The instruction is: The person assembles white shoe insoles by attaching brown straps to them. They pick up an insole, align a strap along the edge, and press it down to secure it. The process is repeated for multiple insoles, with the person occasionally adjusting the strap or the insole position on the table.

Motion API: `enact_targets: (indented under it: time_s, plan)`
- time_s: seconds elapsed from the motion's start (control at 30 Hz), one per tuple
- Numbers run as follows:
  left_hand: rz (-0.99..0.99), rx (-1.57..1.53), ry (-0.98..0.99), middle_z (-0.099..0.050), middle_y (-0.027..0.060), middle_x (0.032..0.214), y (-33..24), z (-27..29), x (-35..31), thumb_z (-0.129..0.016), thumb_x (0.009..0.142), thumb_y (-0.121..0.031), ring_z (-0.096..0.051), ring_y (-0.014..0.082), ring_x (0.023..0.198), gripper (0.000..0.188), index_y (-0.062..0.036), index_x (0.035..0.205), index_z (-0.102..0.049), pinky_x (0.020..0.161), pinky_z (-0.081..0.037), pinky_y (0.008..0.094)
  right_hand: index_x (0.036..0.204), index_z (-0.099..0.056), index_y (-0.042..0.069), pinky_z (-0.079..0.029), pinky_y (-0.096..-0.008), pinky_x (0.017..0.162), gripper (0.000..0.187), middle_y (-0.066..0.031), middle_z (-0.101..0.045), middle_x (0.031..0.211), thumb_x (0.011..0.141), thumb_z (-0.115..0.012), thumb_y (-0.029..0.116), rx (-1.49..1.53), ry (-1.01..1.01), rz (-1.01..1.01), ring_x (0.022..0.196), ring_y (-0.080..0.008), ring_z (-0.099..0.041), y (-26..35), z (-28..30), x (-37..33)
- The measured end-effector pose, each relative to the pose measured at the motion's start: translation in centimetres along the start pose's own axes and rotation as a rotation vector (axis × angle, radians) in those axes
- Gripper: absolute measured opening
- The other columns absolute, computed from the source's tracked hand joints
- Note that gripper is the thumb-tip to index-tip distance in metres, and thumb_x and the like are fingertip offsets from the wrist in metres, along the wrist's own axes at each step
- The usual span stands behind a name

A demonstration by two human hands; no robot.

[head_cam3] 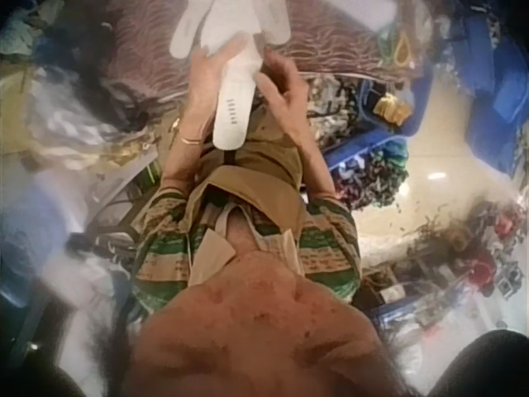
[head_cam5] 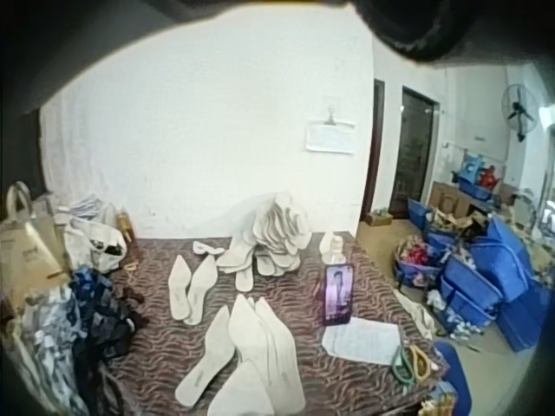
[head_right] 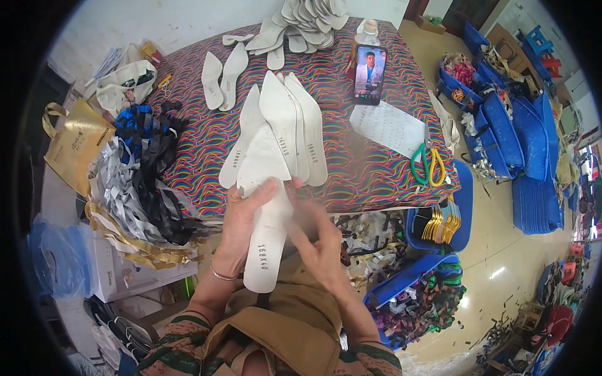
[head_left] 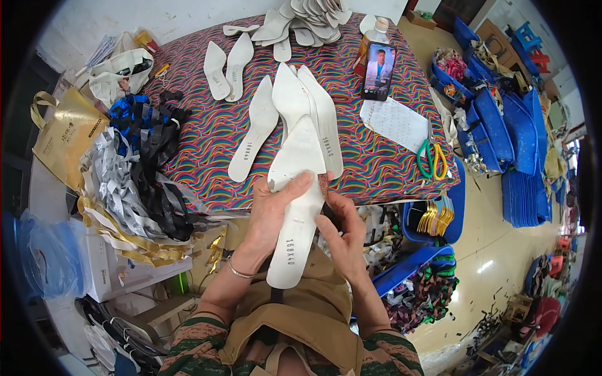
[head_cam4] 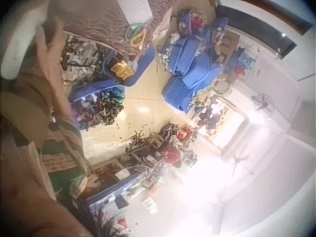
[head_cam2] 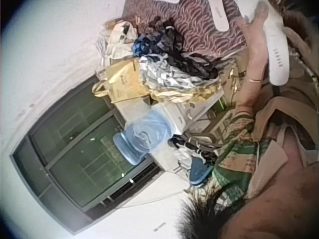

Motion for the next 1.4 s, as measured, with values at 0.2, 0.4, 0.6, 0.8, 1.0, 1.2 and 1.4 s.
enact_targets:
  time_s: [0.2,0.4,0.6,0.8,1.0,1.2,1.4]
  plan:
    - [0.026,-0.027,0.060,-0.070,0.0180,0.094,-0.5,0.9,-0.1,-0.062,0.093,-0.022,-0.068,0.0184,0.072,0.036,0.0097,0.110,-0.060,0.063,-0.058,0.0323,0.113,-0.062,-0.005,-0.036,-0.0195,0.051,0.021,-0.0002,-0.060,0.070,0.098,-0.053,0.008,-0.047,0.070,-0.009,0.057,-0.0035,-0.046,0.1,0.2,-1.1]
    - [-0.041,-0.042,0.048,-0.069,0.0179,0.094,-0.3,0.6,0.2,-0.058,0.096,-0.027,-0.069,0.0250,0.077,0.035,0.0036,0.111,-0.060,0.063,-0.058,0.0349,0.113,-0.063,-0.004,-0.033,-0.0187,0.050,0.024,0.0025,-0.059,0.070,0.100,-0.053,0.013,0.043,0.092,-0.140,0.058,-0.0017,-0.044,1.3,-1.0,-3.2]
    - [-0.083,-0.030,-0.014,-0.069,0.0186,0.093,0.1,0.9,1.0,-0.061,0.095,-0.023,-0.069,0.0223,0.075,0.034,0.0082,0.108,-0.062,0.062,-0.057,0.0333,0.110,-0.063,-0.004,-0.033,-0.0186,0.050,0.023,0.0043,-0.058,0.072,0.099,-0.054,0.014,0.071,0.056,-0.150,0.058,-0.0005,-0.042,1.3,-1.3,-3.0]
    - [-0.094,0.115,0.107,-0.067,0.0182,0.105,1.7,2.2,1.5,-0.055,0.097,-0.021,-0.068,0.0257,0.088,0.032,0.0062,0.114,-0.058,0.075,-0.057,0.0371,0.105,-0.064,-0.005,-0.034,-0.0172,0.053,0.018,0.0046,-0.059,0.074,0.098,-0.056,0.009,0.077,-0.053,-0.042,0.060,-0.0005,-0.043,-0.5,-1.8,-0.5]
    - [0.059,0.017,0.142,-0.068,0.0160,0.102,2.4,2.8,-0.6,-0.052,0.099,-0.022,-0.064,0.0161,0.094,0.032,0.0061,0.114,-0.060,0.084,-0.052,0.0318,0.103,-0.062,-0.004,-0.039,-0.0249,0.054,0.016,-0.0067,-0.062,0.070,0.096,-0.058,0.010,-0.153,0.075,0.224,0.056,-0.0077,-0.047,0.1,-1.7,1.5]
    - [0.137,-0.019,0.135,-0.065,0.0148,0.079,0.6,3.0,0.7,-0.052,0.100,-0.030,-0.066,0.0231,0.064,0.034,0.0034,0.101,-0.059,0.059,-0.055,0.0337,0.100,-0.065,-0.003,-0.050,-0.0365,0.060,0.016,-0.0203,-0.065,0.087,0.085,-0.061,0.002,-0.499,0.227,0.110,0.069,-0.0339,-0.064,0.5,-0.8,-3.0]
    - [0.238,-0.185,0.314,-0.055,0.0099,0.065,1.7,2.6,-0.1,-0.052,0.099,-0.025,-0.054,0.0195,0.050,0.028,0.0020,0.092,-0.056,0.048,-0.046,0.0328,0.100,-0.065,-0.002,-0.049,-0.0306,0.071,0.018,-0.0081,-0.065,0.082,0.082,-0.063,0.001,0.020,0.089,-0.064,0.075,-0.0228,-0.064,1.3,0.6,1.7]
Point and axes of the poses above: each hand's wrist, its own x-axis towards the middle knuckle, its own z-axis out of the back of the hand, y = z × x, the point moved 2 cm from there along x, towards the middle knuckle
